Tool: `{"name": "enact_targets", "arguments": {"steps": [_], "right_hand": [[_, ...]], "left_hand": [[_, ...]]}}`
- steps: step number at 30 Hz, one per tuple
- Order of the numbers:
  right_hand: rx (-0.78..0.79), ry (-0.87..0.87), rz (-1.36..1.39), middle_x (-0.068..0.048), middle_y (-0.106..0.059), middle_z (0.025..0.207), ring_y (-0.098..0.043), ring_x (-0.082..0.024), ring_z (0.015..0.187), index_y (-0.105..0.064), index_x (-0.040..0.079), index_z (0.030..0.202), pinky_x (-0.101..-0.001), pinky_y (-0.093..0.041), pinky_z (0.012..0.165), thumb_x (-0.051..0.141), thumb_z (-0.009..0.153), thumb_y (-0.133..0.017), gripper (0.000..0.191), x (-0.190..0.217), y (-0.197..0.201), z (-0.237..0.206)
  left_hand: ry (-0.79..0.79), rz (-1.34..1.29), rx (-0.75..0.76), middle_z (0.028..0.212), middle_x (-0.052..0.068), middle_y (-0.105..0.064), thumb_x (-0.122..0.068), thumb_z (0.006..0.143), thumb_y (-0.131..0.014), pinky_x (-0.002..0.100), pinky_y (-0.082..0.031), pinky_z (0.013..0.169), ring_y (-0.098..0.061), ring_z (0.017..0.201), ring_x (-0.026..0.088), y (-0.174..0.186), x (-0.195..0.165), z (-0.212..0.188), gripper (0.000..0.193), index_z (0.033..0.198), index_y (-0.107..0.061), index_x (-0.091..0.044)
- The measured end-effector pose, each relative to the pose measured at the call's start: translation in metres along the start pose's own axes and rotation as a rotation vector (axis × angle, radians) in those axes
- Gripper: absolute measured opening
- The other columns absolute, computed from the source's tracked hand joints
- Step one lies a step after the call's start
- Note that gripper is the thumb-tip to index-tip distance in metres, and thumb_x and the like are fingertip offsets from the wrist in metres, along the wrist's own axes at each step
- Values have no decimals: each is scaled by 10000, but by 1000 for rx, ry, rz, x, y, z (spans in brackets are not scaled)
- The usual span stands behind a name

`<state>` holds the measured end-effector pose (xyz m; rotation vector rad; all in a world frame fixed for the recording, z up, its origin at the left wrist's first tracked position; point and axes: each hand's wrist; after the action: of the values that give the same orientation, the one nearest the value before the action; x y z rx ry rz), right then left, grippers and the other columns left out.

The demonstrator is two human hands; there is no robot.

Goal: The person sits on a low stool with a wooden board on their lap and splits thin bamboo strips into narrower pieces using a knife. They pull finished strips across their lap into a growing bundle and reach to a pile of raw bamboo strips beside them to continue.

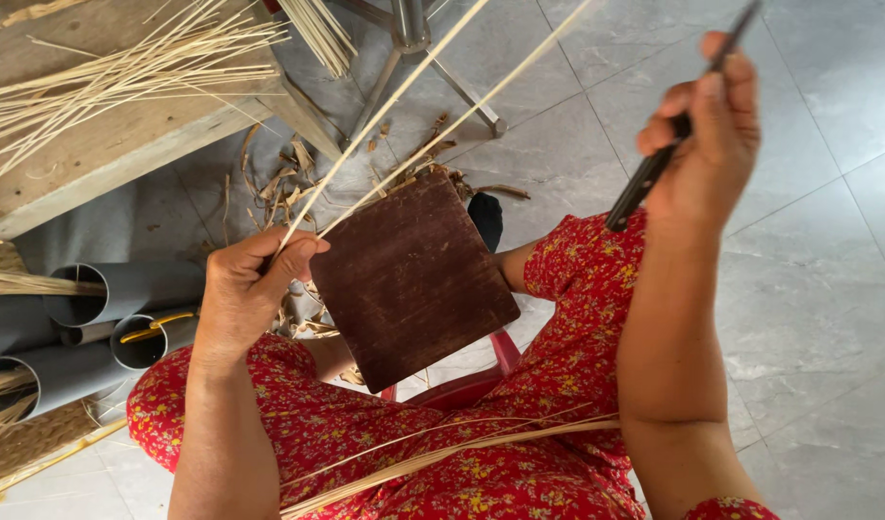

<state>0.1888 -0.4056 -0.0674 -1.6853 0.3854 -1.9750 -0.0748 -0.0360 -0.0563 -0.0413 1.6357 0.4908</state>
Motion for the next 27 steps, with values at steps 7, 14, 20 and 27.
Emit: {"name": "enact_targets", "arguments": {"steps": [7,14,20,27], "right_hand": [[350,-97,-303,-40,-635,729,-527,-79,542,-517,91,1551,-230,-446,525,178,1135,-578,429,-11,-47,-35],[595,-258,-370,-73,-702,843,-591,-94,636,-551,27,1465,-228,-487,588,101,1112,-563,361,-37,-97,-60],[525,-315,-356,-69,-685,820,-576,-87,635,-632,16,1357,-225,-480,591,109,1105,-576,275,-38,-95,-60],[358,-240,-283,-70,-680,829,-560,-91,626,-654,27,1320,-227,-451,578,149,1106,-606,251,-32,-74,-44]], "left_hand": [[-15,18,-24,734,-20,-662,-111,994,-713,206,-426,583,-556,675,25,-9,1,2,119,1046,-778,-26],[28,149,66,685,-8,-684,-166,976,-718,217,-443,551,-580,635,30,-15,-10,2,145,1016,-804,-56],[25,81,70,726,-15,-720,-180,965,-719,211,-455,558,-612,657,26,-25,-14,4,159,1043,-795,-65],[-4,134,43,709,3,-693,-133,967,-723,213,-474,579,-597,645,44,-20,-13,0,127,1021,-796,-44]]}}
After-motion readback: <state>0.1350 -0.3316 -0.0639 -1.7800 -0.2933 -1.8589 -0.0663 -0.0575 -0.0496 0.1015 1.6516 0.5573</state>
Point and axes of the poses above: each hand's wrist, its own z-axis towards the middle knuckle, its own y-axis out of the back of the hand, x = y × z
